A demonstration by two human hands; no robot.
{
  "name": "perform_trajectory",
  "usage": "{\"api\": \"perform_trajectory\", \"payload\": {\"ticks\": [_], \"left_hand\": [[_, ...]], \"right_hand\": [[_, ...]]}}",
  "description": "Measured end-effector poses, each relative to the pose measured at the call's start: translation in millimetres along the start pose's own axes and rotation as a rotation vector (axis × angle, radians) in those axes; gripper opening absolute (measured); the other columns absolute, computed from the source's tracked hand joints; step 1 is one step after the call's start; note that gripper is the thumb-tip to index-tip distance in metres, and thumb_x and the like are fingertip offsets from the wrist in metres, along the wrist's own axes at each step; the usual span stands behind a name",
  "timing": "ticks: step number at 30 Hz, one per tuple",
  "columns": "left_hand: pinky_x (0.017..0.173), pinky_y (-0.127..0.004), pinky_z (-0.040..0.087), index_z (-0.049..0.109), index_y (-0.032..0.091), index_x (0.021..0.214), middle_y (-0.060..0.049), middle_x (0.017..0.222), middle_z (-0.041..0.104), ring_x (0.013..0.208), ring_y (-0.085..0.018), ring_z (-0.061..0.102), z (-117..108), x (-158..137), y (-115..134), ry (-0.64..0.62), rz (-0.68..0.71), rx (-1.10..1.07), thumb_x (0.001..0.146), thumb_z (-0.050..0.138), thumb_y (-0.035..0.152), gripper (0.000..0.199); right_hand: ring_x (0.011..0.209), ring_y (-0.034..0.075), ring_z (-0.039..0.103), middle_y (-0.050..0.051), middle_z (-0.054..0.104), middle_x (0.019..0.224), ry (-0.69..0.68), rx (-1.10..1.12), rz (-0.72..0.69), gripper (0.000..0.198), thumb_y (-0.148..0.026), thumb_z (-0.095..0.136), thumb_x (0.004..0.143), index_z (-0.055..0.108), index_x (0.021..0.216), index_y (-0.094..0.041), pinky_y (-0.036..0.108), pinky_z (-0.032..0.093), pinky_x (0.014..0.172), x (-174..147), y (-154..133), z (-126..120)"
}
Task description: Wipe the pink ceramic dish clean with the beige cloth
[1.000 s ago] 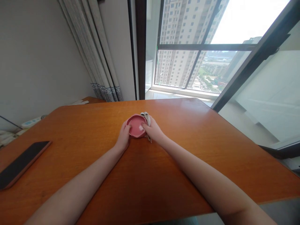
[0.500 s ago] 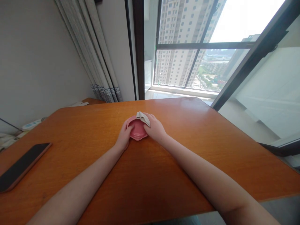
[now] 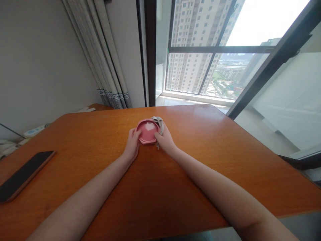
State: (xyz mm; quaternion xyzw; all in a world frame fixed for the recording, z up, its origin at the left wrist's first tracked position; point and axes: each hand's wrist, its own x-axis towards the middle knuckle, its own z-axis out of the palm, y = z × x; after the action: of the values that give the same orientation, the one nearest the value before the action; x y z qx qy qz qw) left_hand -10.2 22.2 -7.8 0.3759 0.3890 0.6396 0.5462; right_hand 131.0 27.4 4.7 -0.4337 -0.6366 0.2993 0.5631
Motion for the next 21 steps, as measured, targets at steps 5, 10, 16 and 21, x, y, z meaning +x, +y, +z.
{"api": "perform_trajectory", "payload": {"ticks": [5, 10, 16, 21], "left_hand": [[0.1, -0.034, 0.039, 0.061, 0.019, 0.107, -0.005, 0.115, 0.062, 0.113, -0.021, 0.053, -6, 8, -5, -0.013, 0.062, 0.107, 0.075, 0.059, 0.027, 0.033], [0.101, -0.035, 0.041, 0.062, 0.019, 0.105, -0.004, 0.116, 0.063, 0.114, -0.02, 0.054, -3, 9, -4, 0.085, 0.061, -0.067, 0.077, 0.055, 0.026, 0.03], [0.09, -0.033, 0.049, 0.06, 0.018, 0.108, -0.005, 0.109, 0.067, 0.101, -0.019, 0.061, 2, 4, 8, 0.076, -0.117, -0.292, 0.081, 0.053, 0.026, 0.03], [0.089, -0.032, 0.049, 0.059, 0.021, 0.113, -0.003, 0.109, 0.067, 0.1, -0.018, 0.062, 10, -6, 13, -0.058, -0.247, -0.33, 0.079, 0.056, 0.021, 0.034]], "right_hand": [[0.108, 0.023, 0.056, 0.002, 0.064, 0.11, -0.163, -0.046, -0.01, 0.044, -0.015, 0.048, 0.072, 0.06, 0.113, -0.024, 0.04, 0.041, 0.101, 6, 2, -7], [0.131, 0.02, 0.037, 0.007, 0.046, 0.137, -0.099, -0.052, -0.042, 0.047, -0.029, 0.043, 0.088, 0.044, 0.135, -0.024, 0.04, 0.026, 0.112, -12, -2, 8], [0.142, 0.023, 0.013, 0.006, 0.011, 0.154, -0.155, -0.085, -0.054, 0.063, -0.019, 0.045, 0.085, 0.027, 0.145, -0.025, 0.044, 0.018, 0.115, -35, -8, 24], [0.139, 0.022, 0.022, 0.005, 0.022, 0.15, 0.011, -0.101, -0.249, 0.057, -0.017, 0.046, 0.084, 0.037, 0.139, -0.027, 0.044, 0.021, 0.115, -25, -9, 10]]}}
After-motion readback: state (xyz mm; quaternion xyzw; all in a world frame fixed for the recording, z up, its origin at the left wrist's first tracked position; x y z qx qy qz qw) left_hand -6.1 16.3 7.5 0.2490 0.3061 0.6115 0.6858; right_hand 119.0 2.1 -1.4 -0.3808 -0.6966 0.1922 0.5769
